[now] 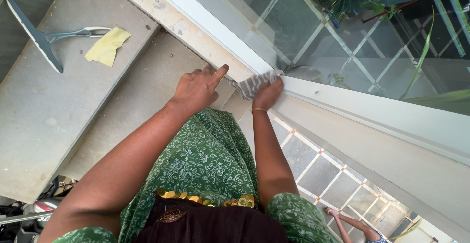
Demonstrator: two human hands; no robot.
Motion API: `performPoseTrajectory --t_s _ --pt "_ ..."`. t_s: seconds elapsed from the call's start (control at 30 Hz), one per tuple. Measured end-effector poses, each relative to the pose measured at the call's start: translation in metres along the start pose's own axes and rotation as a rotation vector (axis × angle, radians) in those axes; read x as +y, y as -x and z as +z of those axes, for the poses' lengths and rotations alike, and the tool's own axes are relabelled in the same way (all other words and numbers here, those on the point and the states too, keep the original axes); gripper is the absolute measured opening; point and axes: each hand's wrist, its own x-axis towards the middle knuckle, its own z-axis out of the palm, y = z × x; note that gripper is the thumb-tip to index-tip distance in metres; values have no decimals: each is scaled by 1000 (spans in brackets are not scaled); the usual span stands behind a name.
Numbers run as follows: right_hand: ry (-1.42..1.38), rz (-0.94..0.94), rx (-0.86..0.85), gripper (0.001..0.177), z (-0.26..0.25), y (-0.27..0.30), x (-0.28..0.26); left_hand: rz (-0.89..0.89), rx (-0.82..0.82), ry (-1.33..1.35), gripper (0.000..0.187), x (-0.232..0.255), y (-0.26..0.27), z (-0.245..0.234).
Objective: The person cleans a window and its frame using a cloth and a spray bottle. The person sprays the frame and glass, wipes the edges and surfaces with the cloth, and wipes the inner track of the window frame.
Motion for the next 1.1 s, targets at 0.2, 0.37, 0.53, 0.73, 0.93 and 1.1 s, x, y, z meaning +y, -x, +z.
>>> performPoseTrajectory --t_s 0.2,0.37,0.53,0.73,0.93,1.1 --pt "416 -265 -168 68 44 1 -6 34 -9 3 75 6 -7 18" --pt "557 -91 -257 71 17 -12 -18 29 -28 -11 77 6 -11 23" --pt "645 9 -309 70 44 -17 -55 -6 -79 -27 77 10 -10 20" --pt "780 -298 -219 48 23 -8 17 1 -129 -60 79 15 -17 31" --pt "492 -230 -310 30 15 28 25 98 -71 -26 73 19 -58 105" --pt "424 -239 -318 24 -7 70 55 222 -67 -215 66 40 -114 165"
